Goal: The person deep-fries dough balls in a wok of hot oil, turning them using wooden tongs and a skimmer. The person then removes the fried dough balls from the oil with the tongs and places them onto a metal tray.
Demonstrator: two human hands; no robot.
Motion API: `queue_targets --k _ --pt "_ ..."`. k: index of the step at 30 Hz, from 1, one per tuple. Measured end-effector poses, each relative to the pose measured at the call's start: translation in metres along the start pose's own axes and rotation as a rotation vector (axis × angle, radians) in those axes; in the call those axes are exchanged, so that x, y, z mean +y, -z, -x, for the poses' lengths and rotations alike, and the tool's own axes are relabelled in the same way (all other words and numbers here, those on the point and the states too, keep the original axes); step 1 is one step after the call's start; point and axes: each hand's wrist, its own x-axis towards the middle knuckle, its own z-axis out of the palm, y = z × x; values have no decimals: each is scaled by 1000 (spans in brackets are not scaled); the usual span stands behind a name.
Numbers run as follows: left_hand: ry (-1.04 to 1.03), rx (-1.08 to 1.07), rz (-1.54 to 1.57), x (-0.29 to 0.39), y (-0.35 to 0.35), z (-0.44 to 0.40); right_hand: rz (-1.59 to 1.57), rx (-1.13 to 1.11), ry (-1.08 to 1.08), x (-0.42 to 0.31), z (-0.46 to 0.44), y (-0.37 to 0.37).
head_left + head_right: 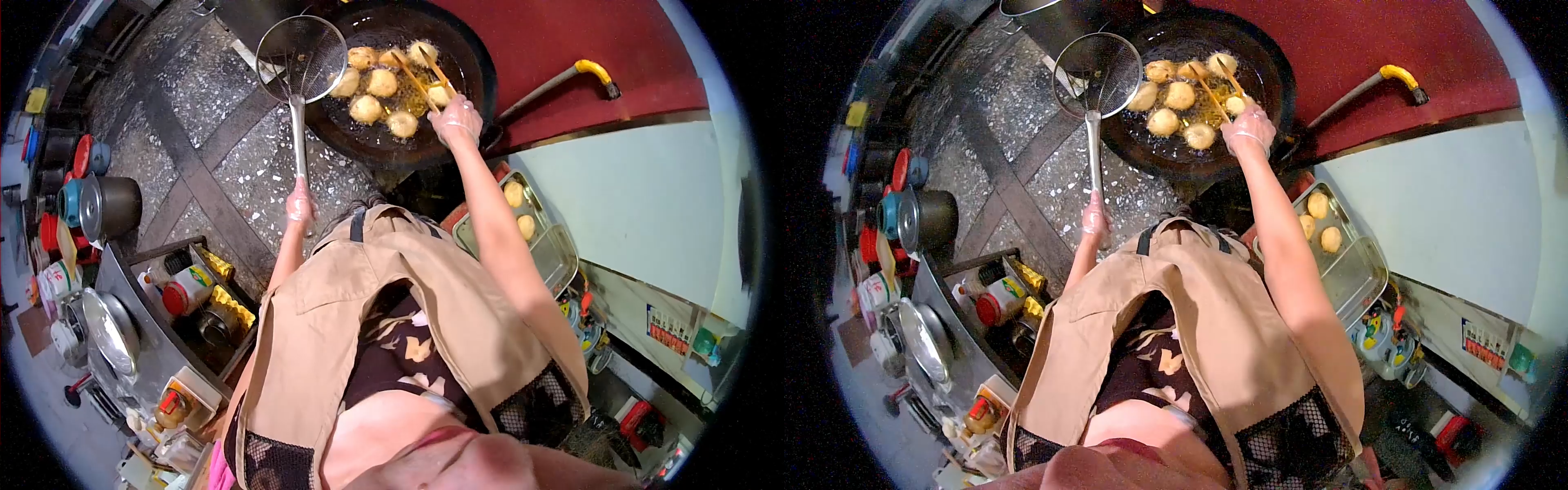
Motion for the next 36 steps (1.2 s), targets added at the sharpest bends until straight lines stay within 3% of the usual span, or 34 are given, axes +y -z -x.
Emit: queue_targets --k 36 --pt "93 -2 58 3 -3 7 116 -18 82 7 17 -1"
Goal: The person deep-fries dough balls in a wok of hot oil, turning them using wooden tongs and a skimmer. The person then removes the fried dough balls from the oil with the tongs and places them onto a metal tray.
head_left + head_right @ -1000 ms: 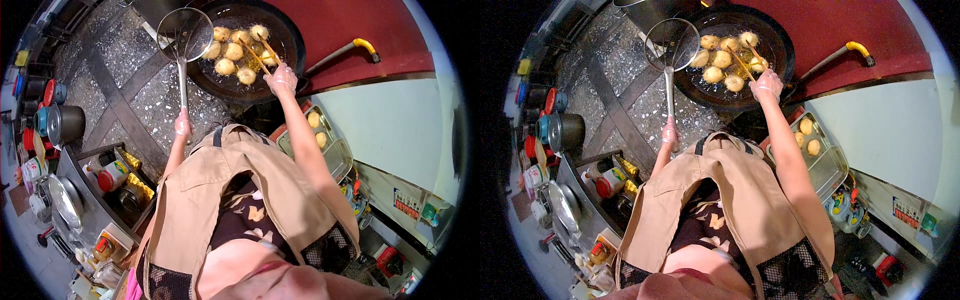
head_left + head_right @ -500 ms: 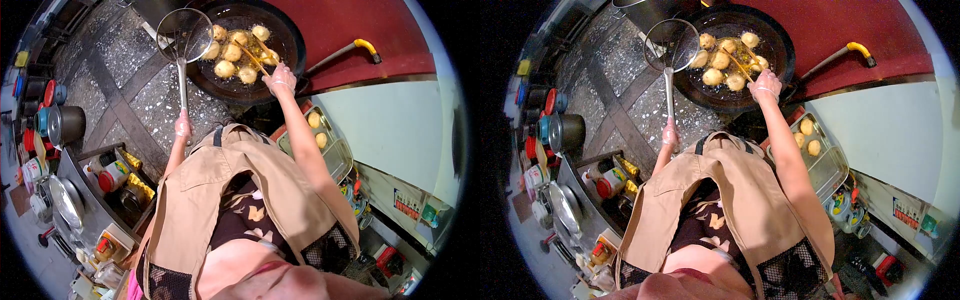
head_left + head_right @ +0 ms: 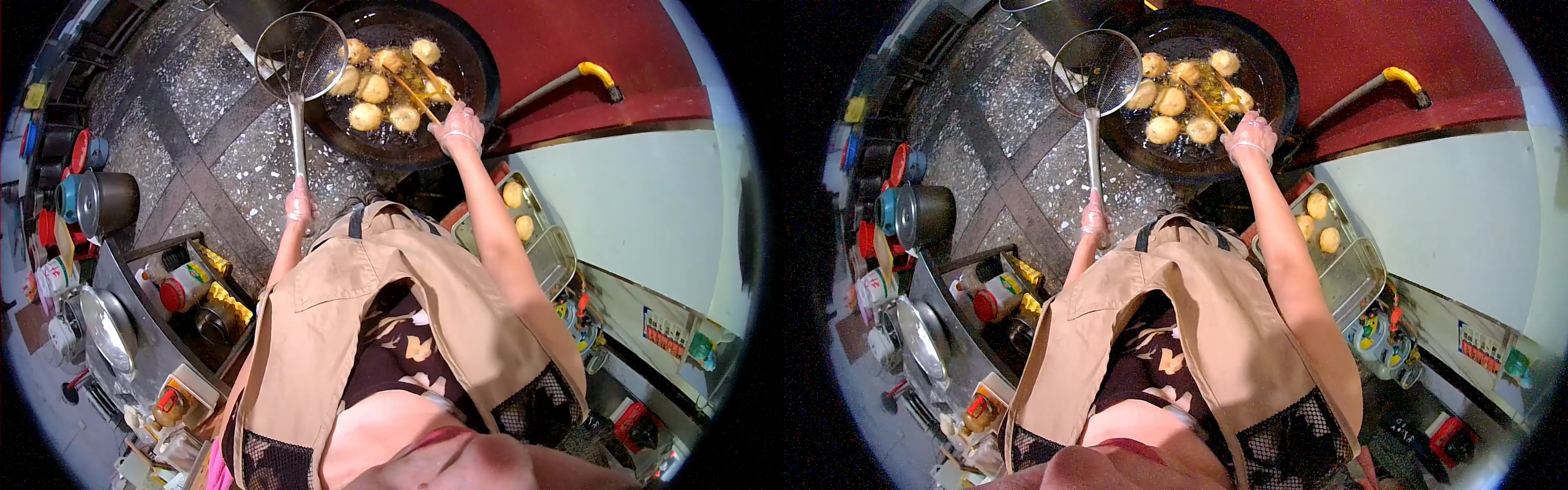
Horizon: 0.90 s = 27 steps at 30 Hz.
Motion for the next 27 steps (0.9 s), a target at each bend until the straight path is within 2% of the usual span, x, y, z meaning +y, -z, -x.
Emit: queue_targets --k 27 --pt "-58 10 -70 3 2 0 -41 -33 -27 -1 -2 6"
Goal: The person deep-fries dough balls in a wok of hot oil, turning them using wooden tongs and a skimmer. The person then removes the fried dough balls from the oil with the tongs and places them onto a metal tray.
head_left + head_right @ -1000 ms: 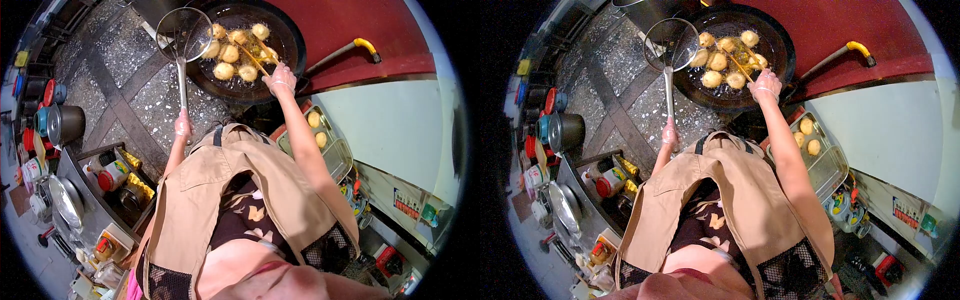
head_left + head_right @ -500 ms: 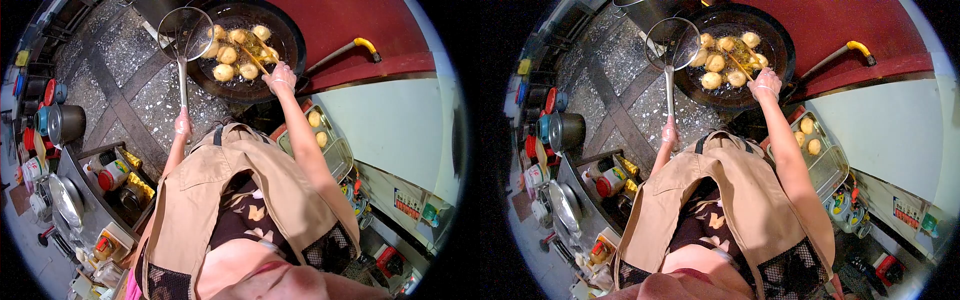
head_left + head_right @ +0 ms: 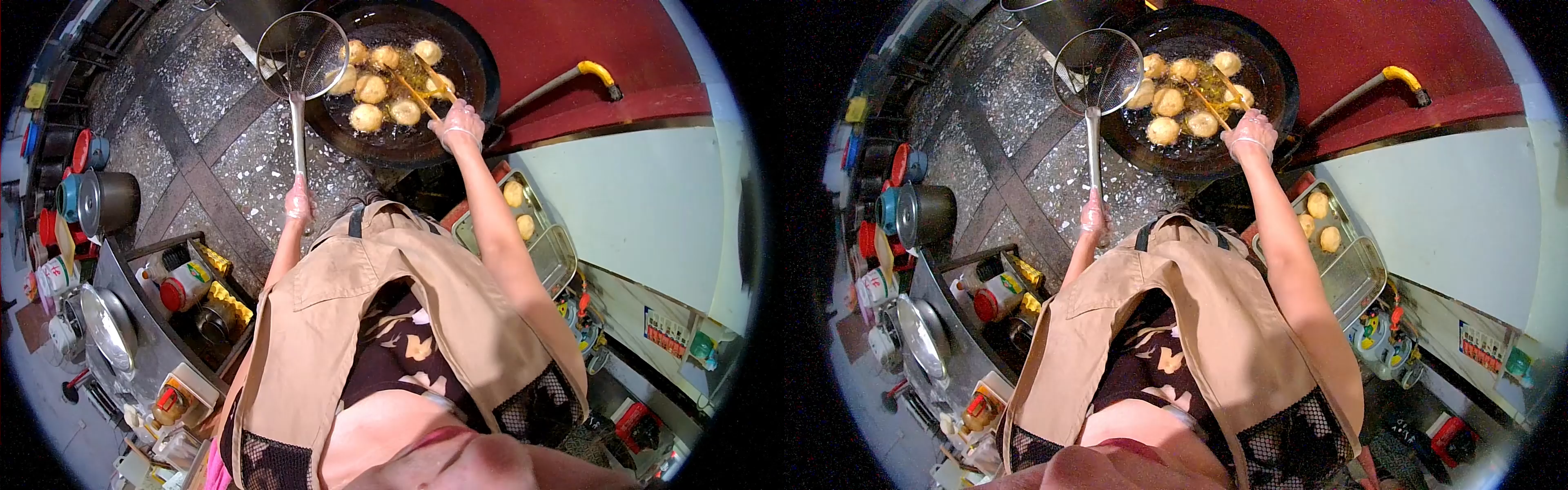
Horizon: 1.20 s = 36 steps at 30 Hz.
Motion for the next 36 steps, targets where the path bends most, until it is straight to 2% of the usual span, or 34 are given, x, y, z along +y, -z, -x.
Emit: queue_targets --k 5,26,36 --pt "-54 -19 -11 0 0 2 -11 -8 -6 0 -1 0" --pt "29 -7 10 -3 0 -1 -27 -2 -16 0 -4 -1" --pt "1 3 -16 -5 0 -3 -25 -22 -24 1 -8 -2"
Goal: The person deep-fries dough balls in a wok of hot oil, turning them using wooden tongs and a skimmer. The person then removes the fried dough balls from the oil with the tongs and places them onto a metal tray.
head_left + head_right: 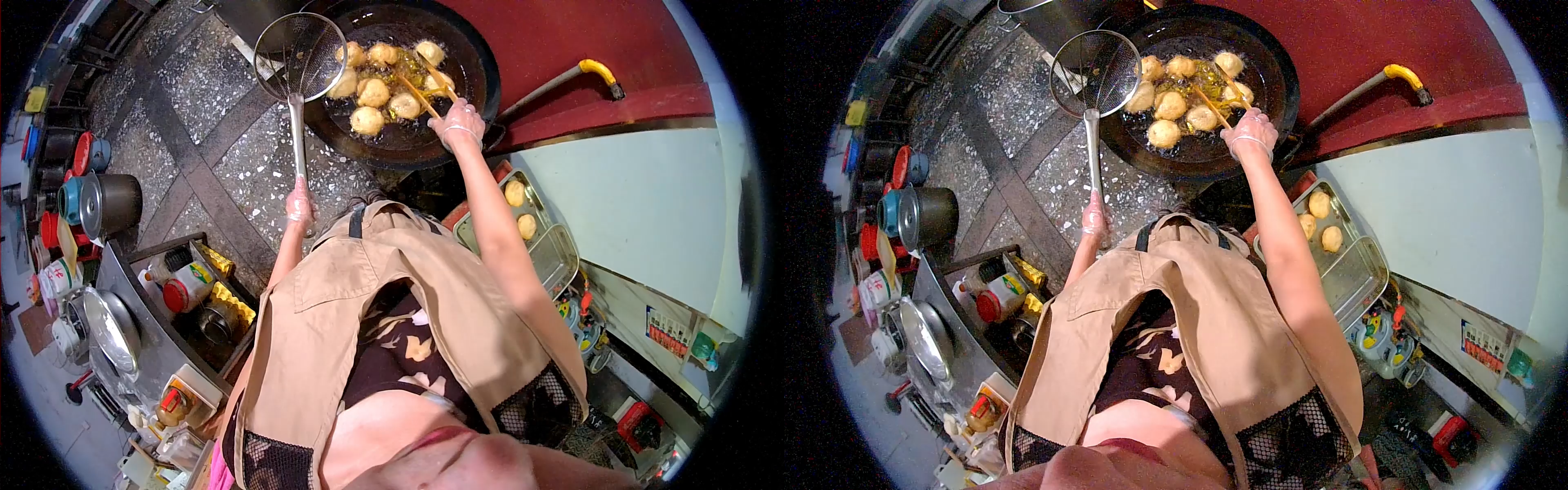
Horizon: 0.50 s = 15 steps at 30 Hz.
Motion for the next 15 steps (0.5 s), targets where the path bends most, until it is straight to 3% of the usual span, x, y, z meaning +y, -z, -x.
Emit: queue_targets --k 15 --pt "16 -30 35 1 0 1 -1 -38 -25 -2 -1 3"
